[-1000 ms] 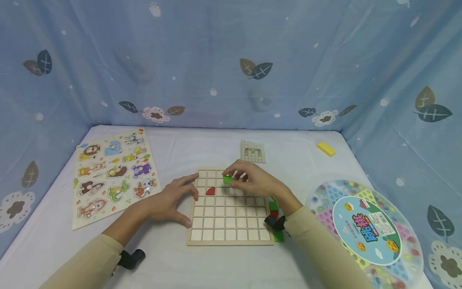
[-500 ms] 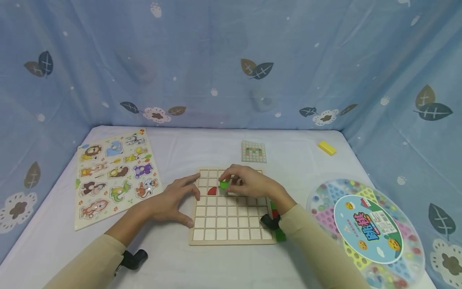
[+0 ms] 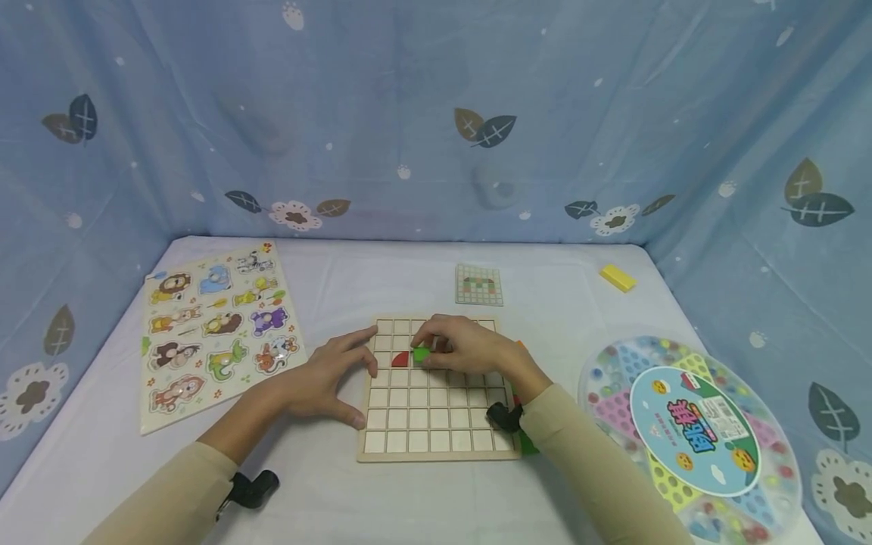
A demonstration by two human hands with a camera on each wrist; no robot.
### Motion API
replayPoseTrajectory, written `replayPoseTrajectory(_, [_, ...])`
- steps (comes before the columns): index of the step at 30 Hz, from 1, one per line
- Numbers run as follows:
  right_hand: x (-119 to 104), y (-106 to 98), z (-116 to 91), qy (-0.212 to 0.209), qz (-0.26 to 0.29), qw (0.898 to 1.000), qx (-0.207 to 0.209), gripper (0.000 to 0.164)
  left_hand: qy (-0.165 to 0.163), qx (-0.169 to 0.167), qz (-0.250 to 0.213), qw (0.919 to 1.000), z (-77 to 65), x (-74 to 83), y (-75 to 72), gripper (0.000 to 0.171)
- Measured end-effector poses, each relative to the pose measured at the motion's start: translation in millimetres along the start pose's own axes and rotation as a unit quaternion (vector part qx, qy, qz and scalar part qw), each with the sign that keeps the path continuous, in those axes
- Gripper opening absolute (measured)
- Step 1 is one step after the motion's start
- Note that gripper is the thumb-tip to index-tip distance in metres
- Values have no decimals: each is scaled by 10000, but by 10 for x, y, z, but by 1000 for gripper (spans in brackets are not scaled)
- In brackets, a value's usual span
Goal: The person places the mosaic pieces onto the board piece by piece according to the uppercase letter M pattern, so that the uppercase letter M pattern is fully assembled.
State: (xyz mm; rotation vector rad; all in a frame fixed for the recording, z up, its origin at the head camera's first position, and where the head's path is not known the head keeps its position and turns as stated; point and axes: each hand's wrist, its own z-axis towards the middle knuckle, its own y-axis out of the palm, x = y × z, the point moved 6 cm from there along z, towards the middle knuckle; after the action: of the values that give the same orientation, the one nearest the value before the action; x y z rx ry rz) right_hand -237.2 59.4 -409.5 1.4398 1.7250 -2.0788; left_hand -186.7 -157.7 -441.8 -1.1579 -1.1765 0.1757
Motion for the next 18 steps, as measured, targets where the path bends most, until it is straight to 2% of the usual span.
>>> replayPoseTrajectory(7, [-41, 37, 62, -7, -410, 9992, -32, 26, 22, -13, -36, 10000, 2, -3, 2, 70])
replayPoseTrajectory(18, [-29, 61, 78, 142, -458, 9988, 38, 27, 11, -10, -54, 10000, 2, 1, -2, 69])
